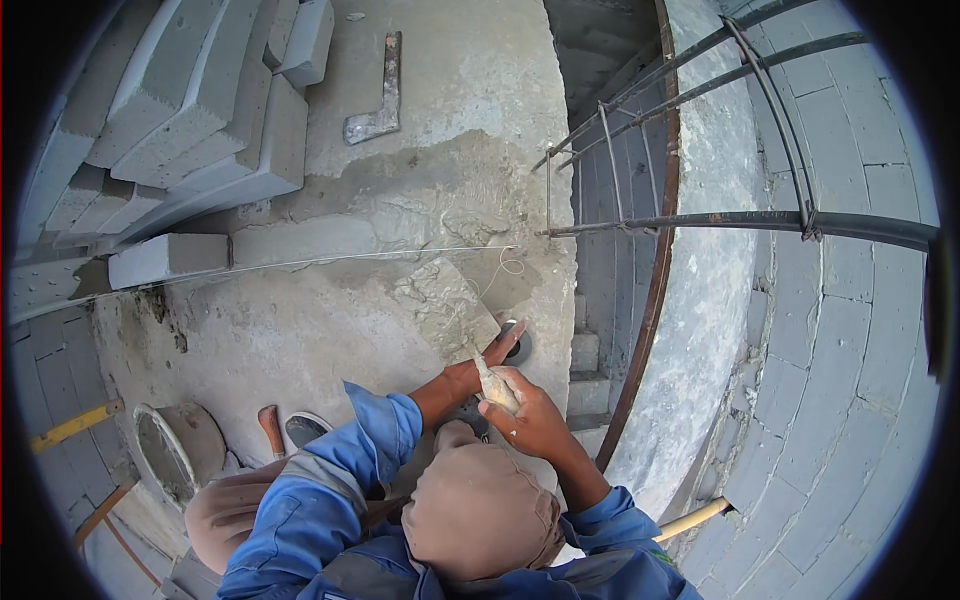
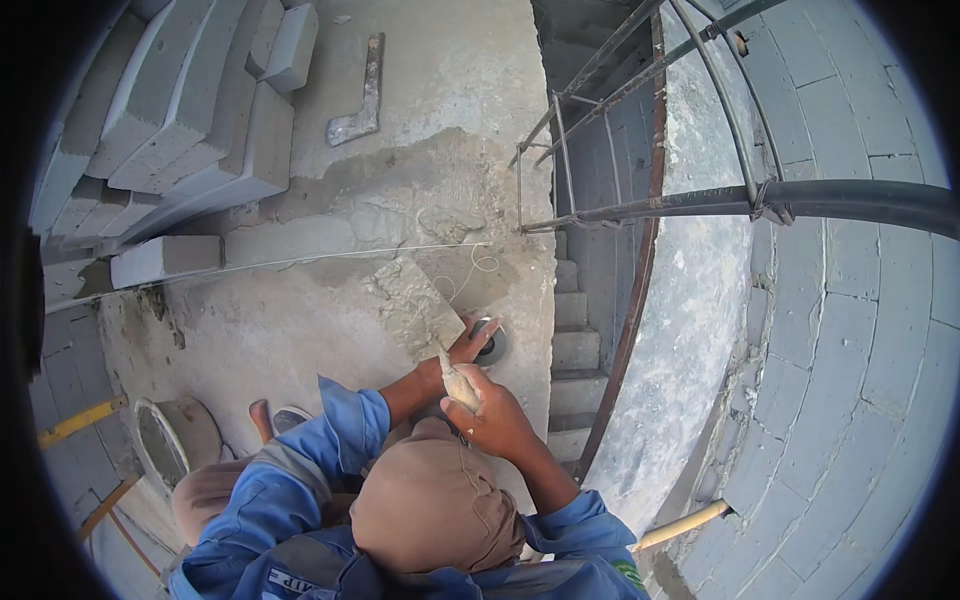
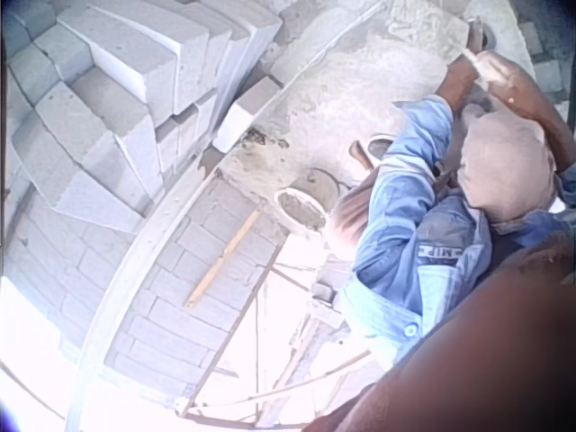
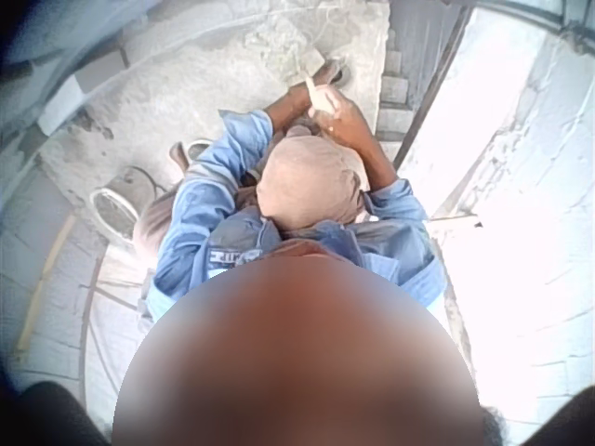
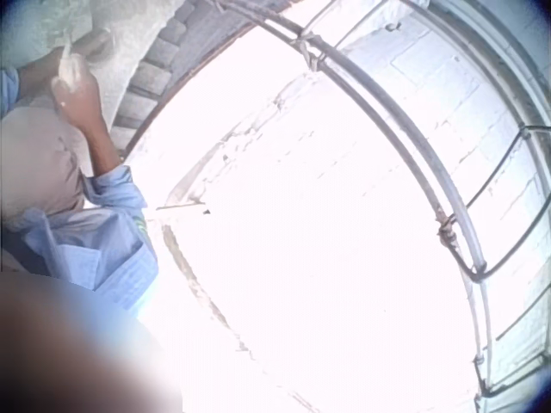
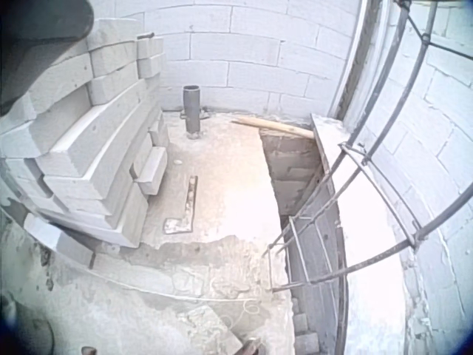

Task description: The person constructs a wall by applying mortar from a bucket onto lightweight concrete blocks with a trowel, then laying the blocks in courses.

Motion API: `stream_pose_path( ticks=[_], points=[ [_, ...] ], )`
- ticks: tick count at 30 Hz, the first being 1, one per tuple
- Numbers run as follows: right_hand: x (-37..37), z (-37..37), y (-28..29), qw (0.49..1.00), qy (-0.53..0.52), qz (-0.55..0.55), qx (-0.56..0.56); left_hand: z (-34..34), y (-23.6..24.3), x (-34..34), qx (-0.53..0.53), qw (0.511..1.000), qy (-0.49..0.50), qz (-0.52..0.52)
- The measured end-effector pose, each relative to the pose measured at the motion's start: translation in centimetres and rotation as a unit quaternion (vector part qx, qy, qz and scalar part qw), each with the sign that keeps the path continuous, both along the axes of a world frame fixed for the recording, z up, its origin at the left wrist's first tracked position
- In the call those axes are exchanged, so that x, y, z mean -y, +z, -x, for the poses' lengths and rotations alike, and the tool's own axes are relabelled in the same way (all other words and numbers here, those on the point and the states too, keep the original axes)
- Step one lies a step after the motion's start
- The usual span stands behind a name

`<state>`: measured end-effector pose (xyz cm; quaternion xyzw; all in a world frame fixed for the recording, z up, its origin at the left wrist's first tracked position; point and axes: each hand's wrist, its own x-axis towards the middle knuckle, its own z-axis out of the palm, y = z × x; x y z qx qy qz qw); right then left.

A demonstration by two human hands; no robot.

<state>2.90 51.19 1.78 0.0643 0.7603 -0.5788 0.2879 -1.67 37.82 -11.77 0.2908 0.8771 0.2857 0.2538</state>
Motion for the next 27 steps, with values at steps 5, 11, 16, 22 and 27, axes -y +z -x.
stream_pose_path(
  ticks=[5, 11, 16, 22, 27],
  points=[
    [0.7, -0.5, -0.9, 0.995, 0.013, -0.086, 0.041, -4.5, -2.8, -2.8, -0.038, 0.991, 0.033, -0.124],
    [3.3, 0.4, -5.7, 0.978, -0.065, -0.195, 0.033, -4.3, 2.1, 6.8, -0.012, 0.96, -0.28, -0.012],
    [8.0, 2.5, -8.2, 0.969, -0.141, -0.201, 0.013, 1.7, 11.9, 22.5, 0.045, 0.937, -0.313, 0.147],
    [8.5, 4.2, -11.4, 0.966, -0.212, -0.15, 0.006, 1.6, 27.6, 27.3, 0.078, 0.989, -0.054, 0.117],
    [9.0, 5.0, -14.1, 0.95, -0.296, -0.101, -0.005, -1.4, 32.1, 29.0, 0.084, 0.979, 0.151, 0.112]
  ],
)
